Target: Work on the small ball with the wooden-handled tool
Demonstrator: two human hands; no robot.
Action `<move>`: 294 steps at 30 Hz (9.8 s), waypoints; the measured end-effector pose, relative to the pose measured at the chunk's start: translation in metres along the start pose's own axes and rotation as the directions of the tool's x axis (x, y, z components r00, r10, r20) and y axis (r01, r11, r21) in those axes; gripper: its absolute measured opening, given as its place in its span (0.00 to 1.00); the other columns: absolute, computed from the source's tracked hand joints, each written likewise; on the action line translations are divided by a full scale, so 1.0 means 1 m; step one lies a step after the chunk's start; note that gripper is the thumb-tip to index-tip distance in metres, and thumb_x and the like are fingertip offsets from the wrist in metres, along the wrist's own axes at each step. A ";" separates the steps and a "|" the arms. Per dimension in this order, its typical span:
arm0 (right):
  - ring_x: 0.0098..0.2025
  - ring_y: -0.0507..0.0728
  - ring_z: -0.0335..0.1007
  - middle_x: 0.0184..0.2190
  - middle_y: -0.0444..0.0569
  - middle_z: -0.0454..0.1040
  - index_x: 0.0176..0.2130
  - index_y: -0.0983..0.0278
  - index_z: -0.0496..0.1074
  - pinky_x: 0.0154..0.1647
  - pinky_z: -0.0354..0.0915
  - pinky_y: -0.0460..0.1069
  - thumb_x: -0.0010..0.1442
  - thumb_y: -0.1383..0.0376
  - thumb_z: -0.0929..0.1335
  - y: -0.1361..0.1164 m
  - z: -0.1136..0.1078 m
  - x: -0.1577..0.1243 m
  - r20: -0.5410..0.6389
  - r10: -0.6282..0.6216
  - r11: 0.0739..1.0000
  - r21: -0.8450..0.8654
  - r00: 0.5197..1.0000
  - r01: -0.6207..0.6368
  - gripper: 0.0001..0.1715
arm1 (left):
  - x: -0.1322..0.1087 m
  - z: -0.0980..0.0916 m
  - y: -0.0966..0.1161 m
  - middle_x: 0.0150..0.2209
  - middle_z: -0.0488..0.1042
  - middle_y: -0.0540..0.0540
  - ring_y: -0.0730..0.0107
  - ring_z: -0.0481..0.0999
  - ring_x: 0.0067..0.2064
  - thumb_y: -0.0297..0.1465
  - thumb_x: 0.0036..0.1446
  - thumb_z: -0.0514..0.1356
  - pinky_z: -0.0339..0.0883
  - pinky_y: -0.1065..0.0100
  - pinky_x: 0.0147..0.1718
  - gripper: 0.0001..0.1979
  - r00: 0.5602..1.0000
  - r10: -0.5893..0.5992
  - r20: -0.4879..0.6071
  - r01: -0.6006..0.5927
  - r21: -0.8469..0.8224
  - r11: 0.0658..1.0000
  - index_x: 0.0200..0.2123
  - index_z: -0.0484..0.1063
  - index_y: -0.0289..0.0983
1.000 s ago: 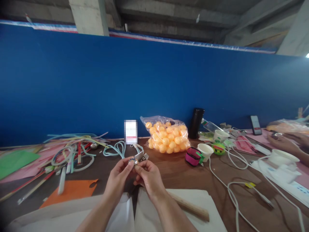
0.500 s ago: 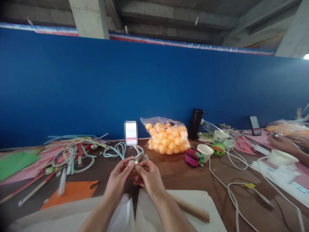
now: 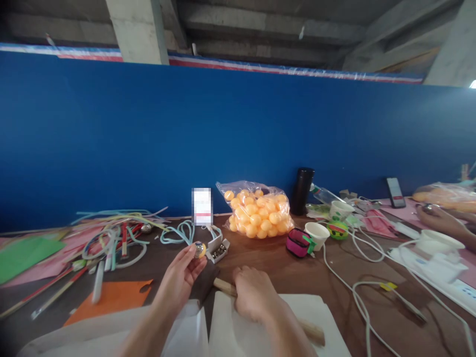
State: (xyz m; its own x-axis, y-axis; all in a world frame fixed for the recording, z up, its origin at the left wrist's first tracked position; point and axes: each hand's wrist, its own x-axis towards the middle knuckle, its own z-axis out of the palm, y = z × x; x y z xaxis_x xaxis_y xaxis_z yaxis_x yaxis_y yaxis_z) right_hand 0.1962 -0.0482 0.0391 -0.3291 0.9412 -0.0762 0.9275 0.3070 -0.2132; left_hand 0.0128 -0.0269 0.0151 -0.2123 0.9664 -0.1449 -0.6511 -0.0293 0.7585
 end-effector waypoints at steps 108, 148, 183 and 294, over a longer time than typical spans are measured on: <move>0.30 0.52 0.68 0.30 0.44 0.73 0.42 0.60 0.73 0.31 0.62 0.45 0.62 0.63 0.65 -0.019 -0.008 -0.004 -0.454 -0.044 0.650 0.664 0.890 0.371 0.09 | 0.000 0.006 0.013 0.30 0.75 0.46 0.76 0.76 0.29 0.26 0.54 0.63 0.74 0.70 0.35 0.03 0.998 0.053 -0.046 -0.059 -0.124 0.991 0.34 0.74 0.33; 0.38 0.56 0.70 0.36 0.49 0.74 0.44 0.60 0.73 0.38 0.65 0.47 0.62 0.66 0.64 -0.018 -0.006 -0.004 -0.578 -0.117 0.792 0.436 0.808 0.427 0.11 | -0.001 0.006 0.014 0.29 0.75 0.45 0.75 0.75 0.27 0.26 0.54 0.62 0.74 0.71 0.31 0.02 0.999 0.024 -0.043 -0.030 -0.139 0.990 0.32 0.72 0.32; 0.37 0.55 0.71 0.36 0.48 0.74 0.44 0.60 0.72 0.39 0.66 0.47 0.64 0.63 0.63 -0.018 -0.008 -0.006 -0.594 -0.103 0.739 0.491 0.798 0.461 0.11 | -0.001 0.006 0.015 0.27 0.74 0.46 0.75 0.75 0.26 0.28 0.55 0.62 0.74 0.72 0.29 0.04 0.999 -0.023 -0.046 0.016 -0.154 0.988 0.34 0.71 0.33; 0.36 0.55 0.71 0.35 0.49 0.75 0.42 0.61 0.73 0.35 0.66 0.47 0.64 0.64 0.63 -0.017 -0.005 -0.004 -0.596 -0.113 0.808 0.411 0.795 0.422 0.10 | -0.002 0.006 0.013 0.23 0.72 0.48 0.75 0.74 0.23 0.31 0.53 0.64 0.73 0.73 0.26 0.07 0.997 -0.042 -0.068 0.037 -0.062 0.997 0.30 0.70 0.33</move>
State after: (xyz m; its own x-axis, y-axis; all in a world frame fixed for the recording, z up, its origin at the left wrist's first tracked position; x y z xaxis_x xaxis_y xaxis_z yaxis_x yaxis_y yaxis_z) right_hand 0.1828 -0.0566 0.0484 -0.2609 0.7978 0.5435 0.5376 0.5877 -0.6047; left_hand 0.0091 -0.0275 0.0296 -0.2342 0.9471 -0.2193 -0.7027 -0.0090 0.7114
